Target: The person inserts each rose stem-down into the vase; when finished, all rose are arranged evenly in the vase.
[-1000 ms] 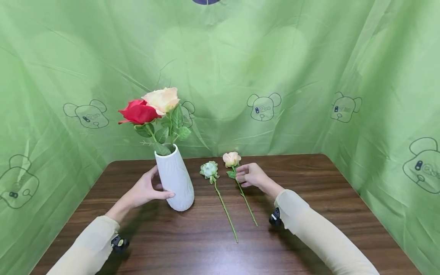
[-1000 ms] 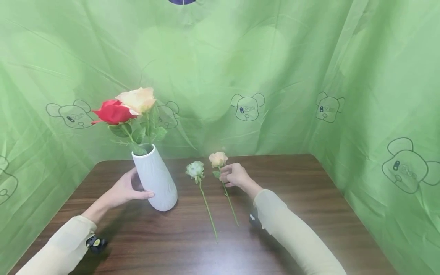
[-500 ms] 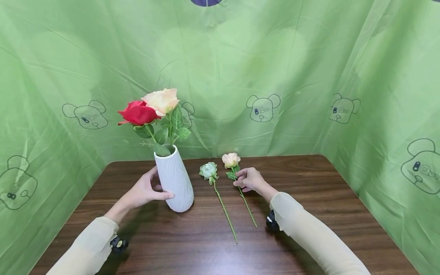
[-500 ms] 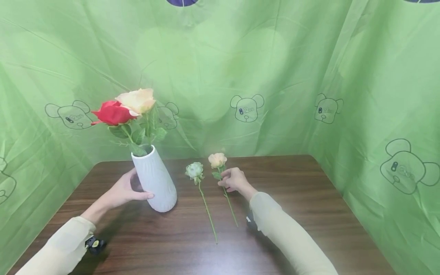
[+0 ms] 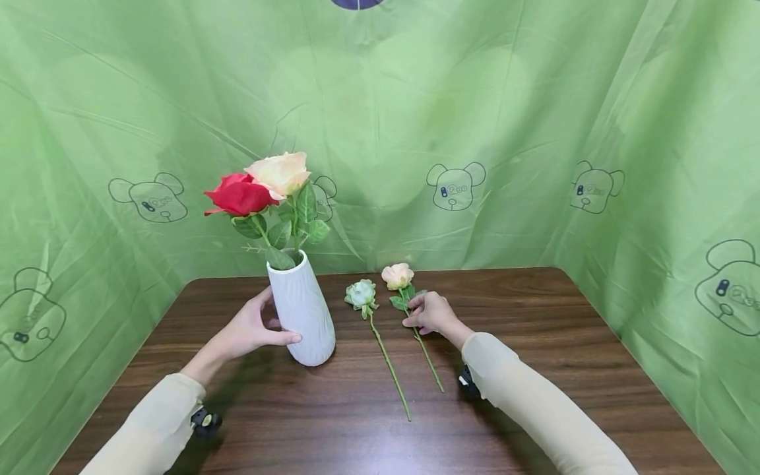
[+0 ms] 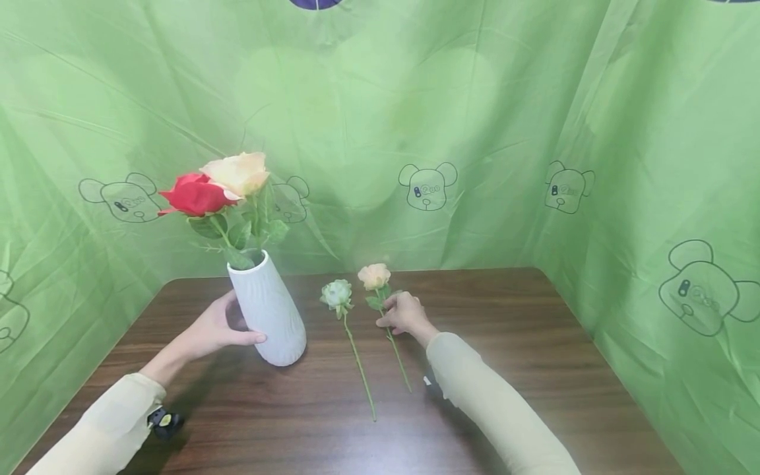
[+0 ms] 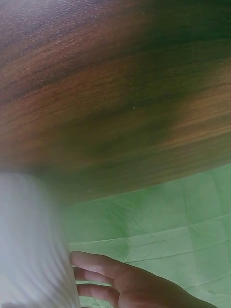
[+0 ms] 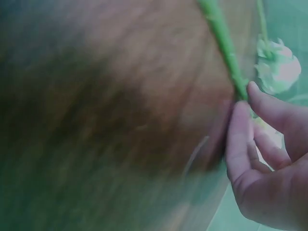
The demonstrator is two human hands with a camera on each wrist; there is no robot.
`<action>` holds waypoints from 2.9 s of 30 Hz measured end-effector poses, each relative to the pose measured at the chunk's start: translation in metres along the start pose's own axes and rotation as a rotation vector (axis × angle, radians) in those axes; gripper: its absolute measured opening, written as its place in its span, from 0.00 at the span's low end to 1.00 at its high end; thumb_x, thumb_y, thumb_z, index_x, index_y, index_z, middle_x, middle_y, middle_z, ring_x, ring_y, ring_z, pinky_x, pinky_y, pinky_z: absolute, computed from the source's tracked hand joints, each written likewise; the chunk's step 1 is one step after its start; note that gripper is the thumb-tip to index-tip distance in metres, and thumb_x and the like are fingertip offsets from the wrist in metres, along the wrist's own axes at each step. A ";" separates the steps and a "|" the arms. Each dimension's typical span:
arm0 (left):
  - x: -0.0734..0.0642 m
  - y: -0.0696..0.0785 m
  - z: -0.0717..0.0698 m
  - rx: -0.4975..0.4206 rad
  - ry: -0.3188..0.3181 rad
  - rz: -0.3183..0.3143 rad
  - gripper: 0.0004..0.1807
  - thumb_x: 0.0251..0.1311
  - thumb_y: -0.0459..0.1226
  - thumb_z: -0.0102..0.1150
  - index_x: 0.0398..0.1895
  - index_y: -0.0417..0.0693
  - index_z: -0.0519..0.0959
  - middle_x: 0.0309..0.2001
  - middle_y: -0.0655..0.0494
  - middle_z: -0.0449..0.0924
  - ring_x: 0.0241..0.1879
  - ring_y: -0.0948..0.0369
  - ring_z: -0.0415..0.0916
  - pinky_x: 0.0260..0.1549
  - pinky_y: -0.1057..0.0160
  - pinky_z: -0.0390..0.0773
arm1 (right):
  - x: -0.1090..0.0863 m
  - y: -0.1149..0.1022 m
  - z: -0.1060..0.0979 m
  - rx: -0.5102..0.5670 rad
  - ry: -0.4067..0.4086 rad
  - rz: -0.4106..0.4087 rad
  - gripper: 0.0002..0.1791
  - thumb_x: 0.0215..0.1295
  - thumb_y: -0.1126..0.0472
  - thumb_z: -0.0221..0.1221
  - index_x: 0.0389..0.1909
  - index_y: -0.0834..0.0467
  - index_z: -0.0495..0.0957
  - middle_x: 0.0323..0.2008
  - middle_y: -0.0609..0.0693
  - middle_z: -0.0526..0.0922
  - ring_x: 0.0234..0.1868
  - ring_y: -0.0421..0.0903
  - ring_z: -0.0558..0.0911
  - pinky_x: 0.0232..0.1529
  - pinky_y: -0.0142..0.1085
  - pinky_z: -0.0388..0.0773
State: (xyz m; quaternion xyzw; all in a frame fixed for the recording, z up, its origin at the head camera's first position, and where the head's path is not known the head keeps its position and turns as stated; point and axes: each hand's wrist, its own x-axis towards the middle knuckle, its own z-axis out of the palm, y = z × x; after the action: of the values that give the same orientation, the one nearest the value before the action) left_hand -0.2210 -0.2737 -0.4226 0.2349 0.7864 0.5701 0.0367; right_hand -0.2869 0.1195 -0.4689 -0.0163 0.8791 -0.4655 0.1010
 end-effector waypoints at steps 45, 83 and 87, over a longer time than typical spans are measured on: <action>0.000 0.002 0.000 0.003 -0.004 -0.023 0.47 0.46 0.30 0.81 0.69 0.44 0.64 0.56 0.40 0.75 0.49 0.46 0.81 0.46 0.44 0.84 | -0.012 -0.009 -0.005 0.200 -0.061 0.168 0.21 0.56 0.73 0.67 0.52 0.63 0.80 0.28 0.51 0.81 0.27 0.44 0.79 0.25 0.38 0.85; -0.001 0.000 0.000 -0.011 -0.014 0.003 0.48 0.46 0.29 0.80 0.70 0.43 0.63 0.57 0.39 0.74 0.51 0.50 0.81 0.47 0.45 0.84 | -0.056 -0.069 -0.073 0.602 -0.322 0.043 0.25 0.71 0.67 0.61 0.64 0.72 0.69 0.40 0.50 0.85 0.41 0.49 0.85 0.52 0.53 0.83; -0.001 0.002 0.000 -0.015 -0.004 -0.008 0.48 0.45 0.29 0.81 0.70 0.44 0.63 0.57 0.40 0.74 0.51 0.47 0.80 0.48 0.44 0.84 | -0.066 -0.076 -0.082 0.569 -0.320 -0.016 0.19 0.70 0.68 0.62 0.57 0.71 0.72 0.42 0.53 0.84 0.42 0.51 0.85 0.53 0.54 0.82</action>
State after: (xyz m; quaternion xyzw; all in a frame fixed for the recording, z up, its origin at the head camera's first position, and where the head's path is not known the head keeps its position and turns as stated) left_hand -0.2195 -0.2731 -0.4211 0.2326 0.7830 0.5754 0.0423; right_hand -0.2434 0.1513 -0.3514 -0.0675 0.6867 -0.6847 0.2348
